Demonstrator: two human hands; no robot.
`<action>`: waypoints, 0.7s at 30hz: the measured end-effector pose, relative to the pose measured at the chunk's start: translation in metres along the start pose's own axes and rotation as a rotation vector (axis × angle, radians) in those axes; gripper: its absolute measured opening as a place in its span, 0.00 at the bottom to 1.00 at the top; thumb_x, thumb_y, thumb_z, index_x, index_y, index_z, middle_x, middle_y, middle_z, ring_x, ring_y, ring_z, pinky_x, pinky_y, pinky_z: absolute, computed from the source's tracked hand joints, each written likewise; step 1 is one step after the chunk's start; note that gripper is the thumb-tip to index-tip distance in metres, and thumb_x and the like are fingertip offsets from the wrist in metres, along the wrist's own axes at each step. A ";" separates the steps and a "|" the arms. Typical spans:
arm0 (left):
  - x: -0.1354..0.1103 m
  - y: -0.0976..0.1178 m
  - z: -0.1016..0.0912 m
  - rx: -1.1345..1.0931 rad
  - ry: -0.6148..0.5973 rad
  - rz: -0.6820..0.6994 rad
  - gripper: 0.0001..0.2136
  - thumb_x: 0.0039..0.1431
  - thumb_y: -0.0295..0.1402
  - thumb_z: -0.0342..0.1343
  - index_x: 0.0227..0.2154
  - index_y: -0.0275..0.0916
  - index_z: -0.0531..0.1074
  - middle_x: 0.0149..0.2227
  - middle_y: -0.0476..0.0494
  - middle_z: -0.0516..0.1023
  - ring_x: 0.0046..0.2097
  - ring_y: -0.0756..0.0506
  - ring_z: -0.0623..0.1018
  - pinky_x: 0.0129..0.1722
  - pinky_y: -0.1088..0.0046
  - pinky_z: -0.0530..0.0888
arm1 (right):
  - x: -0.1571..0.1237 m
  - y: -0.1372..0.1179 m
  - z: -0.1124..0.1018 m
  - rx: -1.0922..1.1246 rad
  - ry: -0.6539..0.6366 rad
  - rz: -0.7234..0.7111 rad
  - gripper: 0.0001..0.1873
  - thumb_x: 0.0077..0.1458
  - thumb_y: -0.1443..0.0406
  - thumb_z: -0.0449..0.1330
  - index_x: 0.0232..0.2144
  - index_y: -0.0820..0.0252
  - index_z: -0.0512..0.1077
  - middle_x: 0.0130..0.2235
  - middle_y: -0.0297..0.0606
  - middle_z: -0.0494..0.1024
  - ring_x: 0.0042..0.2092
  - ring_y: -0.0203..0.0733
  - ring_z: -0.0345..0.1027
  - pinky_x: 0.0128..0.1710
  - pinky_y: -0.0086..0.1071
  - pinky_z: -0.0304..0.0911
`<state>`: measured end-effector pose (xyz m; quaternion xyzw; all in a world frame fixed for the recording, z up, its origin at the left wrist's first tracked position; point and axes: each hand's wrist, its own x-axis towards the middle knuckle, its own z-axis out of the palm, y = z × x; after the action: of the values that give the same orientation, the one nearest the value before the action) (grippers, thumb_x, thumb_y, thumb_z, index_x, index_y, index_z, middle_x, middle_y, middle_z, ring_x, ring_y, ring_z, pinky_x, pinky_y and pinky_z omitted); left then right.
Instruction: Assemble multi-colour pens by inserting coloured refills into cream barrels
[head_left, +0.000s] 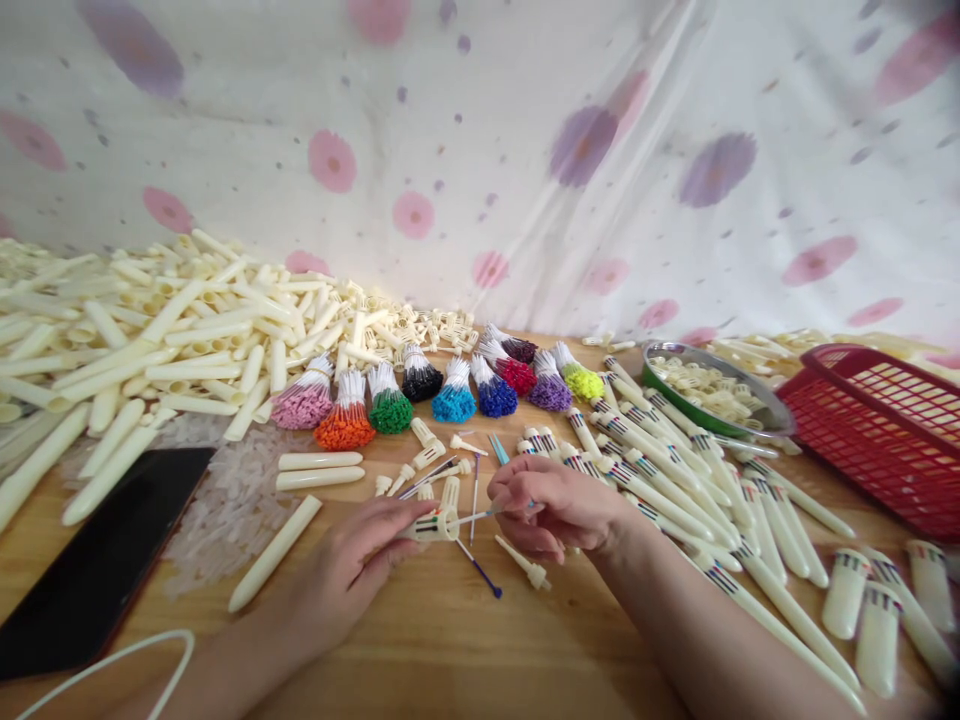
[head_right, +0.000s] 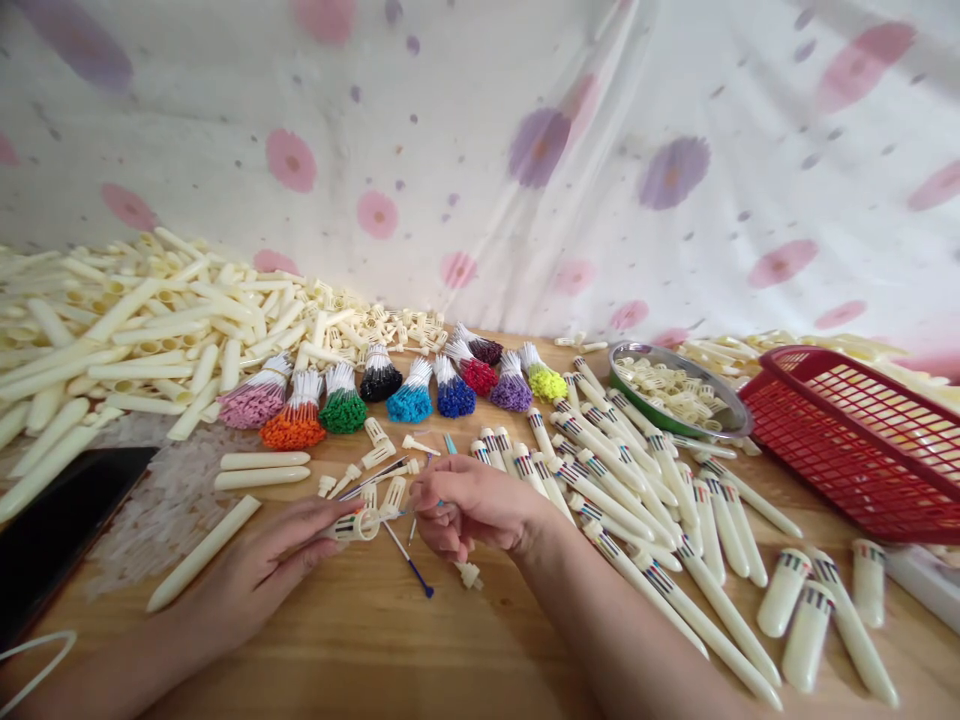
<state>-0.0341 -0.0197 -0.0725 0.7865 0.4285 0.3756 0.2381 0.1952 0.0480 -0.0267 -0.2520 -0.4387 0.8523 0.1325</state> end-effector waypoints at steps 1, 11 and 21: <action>0.000 0.000 0.000 -0.001 0.007 0.007 0.16 0.58 0.28 0.52 0.49 0.47 0.71 0.45 0.47 0.80 0.47 0.45 0.78 0.47 0.70 0.74 | 0.000 0.000 0.000 0.003 0.001 -0.001 0.13 0.41 0.67 0.54 0.10 0.60 0.56 0.09 0.29 0.63 0.09 0.28 0.53 0.07 0.18 0.48; -0.001 0.001 0.001 -0.006 0.015 0.005 0.16 0.58 0.28 0.53 0.49 0.47 0.71 0.45 0.47 0.80 0.47 0.46 0.78 0.47 0.71 0.74 | -0.002 0.000 0.001 -0.016 0.012 0.008 0.12 0.40 0.67 0.54 0.10 0.60 0.57 0.09 0.29 0.63 0.09 0.27 0.52 0.07 0.18 0.47; -0.001 0.002 0.002 -0.024 -0.011 -0.031 0.16 0.58 0.28 0.53 0.49 0.46 0.72 0.45 0.46 0.80 0.46 0.46 0.78 0.47 0.71 0.74 | 0.001 0.000 0.005 -0.091 0.057 0.068 0.12 0.40 0.64 0.55 0.11 0.60 0.59 0.10 0.28 0.65 0.09 0.28 0.54 0.07 0.19 0.47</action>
<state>-0.0321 -0.0214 -0.0727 0.7789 0.4347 0.3727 0.2557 0.1918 0.0451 -0.0251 -0.2968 -0.4642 0.8279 0.1044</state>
